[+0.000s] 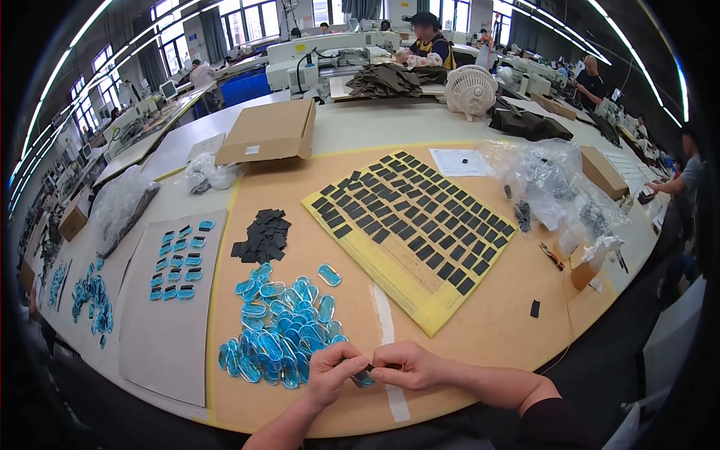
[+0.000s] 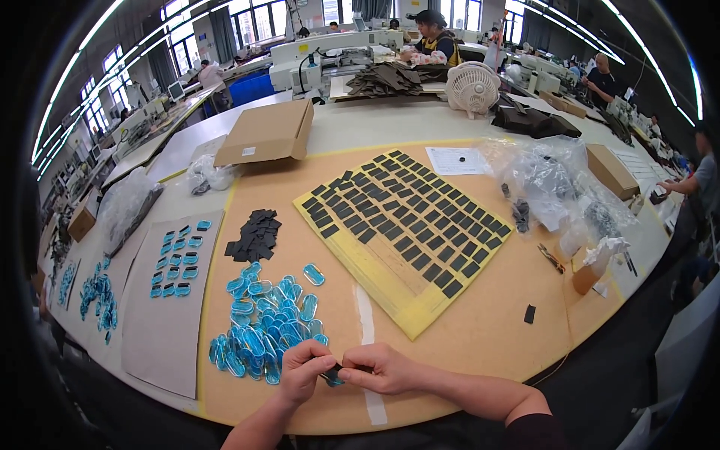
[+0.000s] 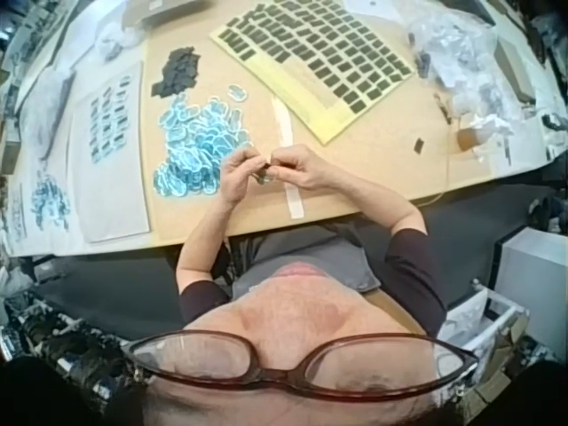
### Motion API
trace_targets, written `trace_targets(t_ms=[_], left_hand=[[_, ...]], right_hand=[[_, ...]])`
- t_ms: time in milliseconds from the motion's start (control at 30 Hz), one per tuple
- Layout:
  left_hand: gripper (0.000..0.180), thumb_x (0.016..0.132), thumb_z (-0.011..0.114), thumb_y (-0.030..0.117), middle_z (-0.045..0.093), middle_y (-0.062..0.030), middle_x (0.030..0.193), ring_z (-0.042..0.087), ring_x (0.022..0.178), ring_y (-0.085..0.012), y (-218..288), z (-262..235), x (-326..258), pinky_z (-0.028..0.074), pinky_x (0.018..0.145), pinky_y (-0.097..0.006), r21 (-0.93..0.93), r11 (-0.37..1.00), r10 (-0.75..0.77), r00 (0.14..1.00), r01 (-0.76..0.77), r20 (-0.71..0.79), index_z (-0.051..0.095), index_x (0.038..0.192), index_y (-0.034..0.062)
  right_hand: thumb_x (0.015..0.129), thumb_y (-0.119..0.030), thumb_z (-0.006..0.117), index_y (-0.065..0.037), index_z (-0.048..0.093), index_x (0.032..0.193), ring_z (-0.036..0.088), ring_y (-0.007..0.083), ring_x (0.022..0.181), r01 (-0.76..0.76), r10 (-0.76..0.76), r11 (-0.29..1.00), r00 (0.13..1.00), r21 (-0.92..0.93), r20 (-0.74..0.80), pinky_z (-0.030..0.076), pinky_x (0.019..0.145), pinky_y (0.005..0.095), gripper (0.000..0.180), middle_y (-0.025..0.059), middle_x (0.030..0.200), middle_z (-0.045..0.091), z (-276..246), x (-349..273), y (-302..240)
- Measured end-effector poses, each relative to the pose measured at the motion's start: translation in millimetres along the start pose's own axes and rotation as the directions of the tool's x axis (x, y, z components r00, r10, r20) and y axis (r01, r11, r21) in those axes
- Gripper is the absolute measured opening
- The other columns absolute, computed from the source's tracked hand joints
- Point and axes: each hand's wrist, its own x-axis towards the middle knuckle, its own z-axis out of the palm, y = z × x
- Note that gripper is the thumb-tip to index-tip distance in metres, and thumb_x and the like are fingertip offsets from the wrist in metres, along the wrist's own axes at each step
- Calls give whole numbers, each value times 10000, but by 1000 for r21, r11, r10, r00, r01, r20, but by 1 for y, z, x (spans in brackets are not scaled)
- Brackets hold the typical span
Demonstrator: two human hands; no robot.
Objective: Assembling small black strips onto light blue oval leather components at a workbench.
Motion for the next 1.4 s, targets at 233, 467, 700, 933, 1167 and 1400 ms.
trace_targets(t_ms=[233, 467, 700, 933, 1167, 1400], left_hand=[[132, 959, 564, 114, 635, -31, 794, 585, 684, -77, -3, 0, 1, 477, 623, -223, -166, 982, -89, 996, 92, 29, 606, 898, 4], [135, 946, 545, 103, 632, -55, 787, 599, 693, -108, 1, 0, 0, 499, 611, -254, 0, 999, -43, 998, 43, 50, 579, 865, -1], [112, 956, 571, 116, 637, -53, 816, 610, 688, -103, 0, 3, 2, 510, 618, -239, -50, 994, -96, 995, 97, 18, 562, 936, 6], [141, 950, 602, 130, 616, -23, 848, 594, 664, -71, 6, -9, -1, 489, 589, -210, -105, 989, -106, 994, 101, -40, 536, 1031, 34], [186, 925, 625, 135, 606, 0, 795, 577, 585, -51, 53, -93, -10, 473, 519, -190, 127, 992, 44, 921, 6, -388, 540, 1046, 21], [284, 863, 661, 173, 648, -84, 784, 616, 523, -135, 90, -332, -77, 495, 451, -242, 341, 908, 226, 399, 244, -889, 569, 1046, -23]], right_hand=[[949, -165, 577, -5, 528, 780, 411, 123, 613, 10, -9, 999, 1000, 35, -25, 348, 565, 287, 237, 38, 671, 438, -4, 0, -1], [946, -151, 571, -14, 502, 750, 402, 130, 607, 64, -63, 997, 997, 37, -35, 342, 559, 293, 248, 37, 653, 420, 0, -1, 5], [956, -165, 567, -31, 532, 760, 395, 98, 601, 23, -10, 995, 992, 99, -129, 341, 550, 275, 240, 7, 633, 428, -1, -2, 2], [971, -186, 548, -21, 596, 838, 483, 68, 649, -145, 190, 960, 965, 239, -179, 393, 585, 228, 217, -9, 695, 542, 10, 7, 11], [925, -123, 605, -11, 575, 796, 458, 39, 621, -241, 255, 965, 953, 101, -162, 369, 557, 209, 173, -36, 670, 528, 11, 8, 7], [901, -109, 627, -12, 567, 780, 445, 39, 611, -332, 337, 941, 931, 55, -139, 359, 540, 215, 167, -40, 647, 505, 24, 19, 12]])
